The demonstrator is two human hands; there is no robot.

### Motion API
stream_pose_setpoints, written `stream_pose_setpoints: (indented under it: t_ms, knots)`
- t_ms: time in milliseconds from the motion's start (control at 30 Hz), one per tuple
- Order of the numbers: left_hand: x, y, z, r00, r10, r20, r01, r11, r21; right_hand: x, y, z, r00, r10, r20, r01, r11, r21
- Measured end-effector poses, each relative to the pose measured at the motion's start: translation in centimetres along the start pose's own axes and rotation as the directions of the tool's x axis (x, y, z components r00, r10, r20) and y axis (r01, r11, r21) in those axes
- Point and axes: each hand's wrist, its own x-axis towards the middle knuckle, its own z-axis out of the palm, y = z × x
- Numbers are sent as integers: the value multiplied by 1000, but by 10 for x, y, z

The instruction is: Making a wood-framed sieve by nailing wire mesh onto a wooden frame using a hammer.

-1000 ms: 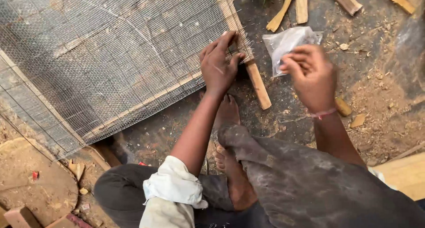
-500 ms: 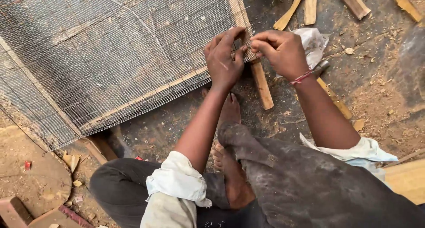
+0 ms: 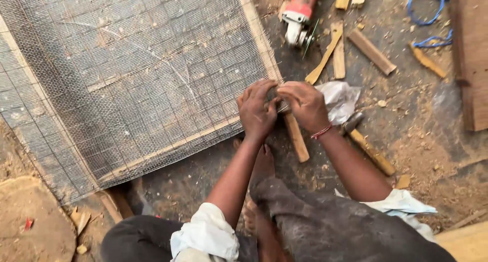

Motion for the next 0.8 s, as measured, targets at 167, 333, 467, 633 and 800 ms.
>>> stream_pose_setpoints:
  t_ms: [167, 333, 467, 633, 800]
  knots:
    - [-1, -3, 2, 1000, 22, -5, -22, 1000, -11, -2, 7, 6, 999, -35, -24, 34, 999, -9]
    - [-1, -9, 8, 1000, 23, 10, -24, 999, 46, -7, 14, 9, 987, -156, -42, 149, 979, -135]
    - [0, -5, 8, 1000, -23, 8, 23, 1000, 11, -8, 10, 9, 983, -175, -47, 167, 975, -143]
    - [0, -8, 12, 1000, -3, -27, 5, 998, 64, -11, 2, 7, 996, -84, -43, 80, 992, -95]
    - [0, -6, 10, 1000, 3, -10, -2, 996, 84, -10, 0, 4, 994, -111, -20, 109, 989, -99]
